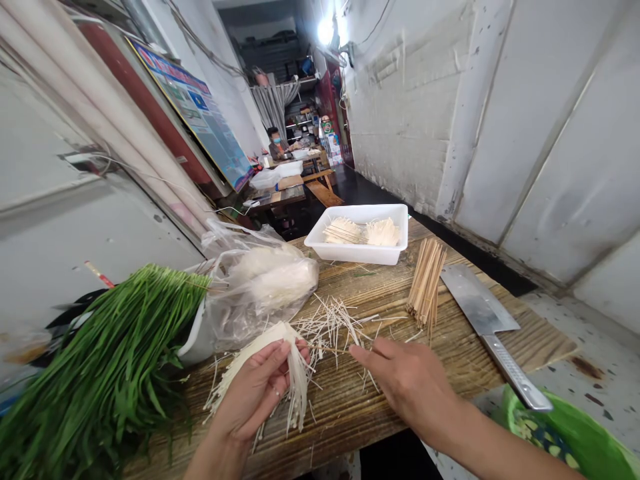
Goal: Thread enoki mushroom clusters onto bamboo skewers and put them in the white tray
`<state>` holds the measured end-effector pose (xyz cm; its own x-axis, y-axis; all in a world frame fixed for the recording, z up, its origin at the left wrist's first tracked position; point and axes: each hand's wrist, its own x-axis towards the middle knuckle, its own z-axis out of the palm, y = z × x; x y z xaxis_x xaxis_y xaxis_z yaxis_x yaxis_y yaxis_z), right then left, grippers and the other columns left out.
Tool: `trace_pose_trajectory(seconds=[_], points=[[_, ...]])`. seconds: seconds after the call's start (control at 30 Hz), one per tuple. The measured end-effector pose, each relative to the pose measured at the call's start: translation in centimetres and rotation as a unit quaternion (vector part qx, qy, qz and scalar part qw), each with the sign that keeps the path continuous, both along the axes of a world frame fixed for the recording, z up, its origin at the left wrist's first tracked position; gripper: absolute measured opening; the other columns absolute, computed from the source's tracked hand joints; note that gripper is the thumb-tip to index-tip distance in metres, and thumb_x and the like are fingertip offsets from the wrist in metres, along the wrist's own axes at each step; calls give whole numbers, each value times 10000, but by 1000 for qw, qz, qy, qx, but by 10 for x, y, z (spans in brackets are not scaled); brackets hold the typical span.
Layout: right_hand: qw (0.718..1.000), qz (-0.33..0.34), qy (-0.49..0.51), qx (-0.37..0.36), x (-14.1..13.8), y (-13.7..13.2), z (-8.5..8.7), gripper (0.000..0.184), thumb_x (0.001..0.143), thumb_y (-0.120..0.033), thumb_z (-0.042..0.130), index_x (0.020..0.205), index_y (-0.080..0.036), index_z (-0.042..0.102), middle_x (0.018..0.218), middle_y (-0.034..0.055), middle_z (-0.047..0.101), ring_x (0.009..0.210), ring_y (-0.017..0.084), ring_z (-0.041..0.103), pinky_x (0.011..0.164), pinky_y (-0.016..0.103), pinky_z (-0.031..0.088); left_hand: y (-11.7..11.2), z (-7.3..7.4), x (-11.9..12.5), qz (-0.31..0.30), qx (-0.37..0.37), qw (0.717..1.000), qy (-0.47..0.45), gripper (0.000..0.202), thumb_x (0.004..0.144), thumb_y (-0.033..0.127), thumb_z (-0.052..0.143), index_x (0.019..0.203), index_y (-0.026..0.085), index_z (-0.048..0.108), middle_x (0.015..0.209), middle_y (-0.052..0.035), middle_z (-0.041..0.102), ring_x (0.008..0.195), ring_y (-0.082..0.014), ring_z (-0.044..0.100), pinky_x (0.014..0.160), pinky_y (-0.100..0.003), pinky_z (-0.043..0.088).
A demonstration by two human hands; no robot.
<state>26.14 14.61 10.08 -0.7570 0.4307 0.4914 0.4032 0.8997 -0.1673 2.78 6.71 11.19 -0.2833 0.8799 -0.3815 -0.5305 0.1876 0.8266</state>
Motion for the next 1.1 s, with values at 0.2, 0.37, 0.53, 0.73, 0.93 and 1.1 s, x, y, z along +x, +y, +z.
trace_pose_trajectory(seconds=[0.2,0.37,0.53,0.73,0.93,1.1], points=[[1000,0,8,21,3,3,1,341,918,-103,354,1156,-219,568,664,-11,558,507,122,498,458,262,270,1,1,2,-19,-11,1000,12,270,631,314,772,785,103,703,768,-67,705,736,-139,657,698,-191,517],[1000,3,-3,14,6,3,2,309,934,-135,355,1153,-221,556,674,-19,550,517,128,501,466,269,279,1,2,5,-27,-14,999,12,285,610,335,783,772,112,710,776,-67,708,741,-150,658,714,-215,519],[1000,6,-2,11,7,2,5,310,936,-141,344,1151,-215,555,670,-18,552,517,134,513,461,268,297,2,2,8,-30,-14,999,18,269,601,333,788,740,116,712,777,-67,707,749,-158,658,734,-233,513],[1000,4,-5,12,7,3,6,314,925,-138,356,1124,-209,587,666,-9,565,511,119,520,459,247,314,2,0,8,-68,-4,997,31,268,664,336,745,809,113,724,780,-79,707,739,-148,646,696,-221,498],[1000,7,-8,-8,4,5,5,331,902,-116,378,1113,-207,615,647,1,557,516,110,512,463,225,307,3,3,9,-70,-6,997,24,279,628,322,774,799,108,727,774,-83,710,744,-157,652,720,-240,504],[997,10,13,-69,-3,7,1,349,895,-100,370,1098,-216,629,648,8,556,530,125,512,474,228,314,4,3,15,-28,-3,999,-21,325,601,309,795,858,126,717,835,-88,718,769,-174,662,763,-287,518]])
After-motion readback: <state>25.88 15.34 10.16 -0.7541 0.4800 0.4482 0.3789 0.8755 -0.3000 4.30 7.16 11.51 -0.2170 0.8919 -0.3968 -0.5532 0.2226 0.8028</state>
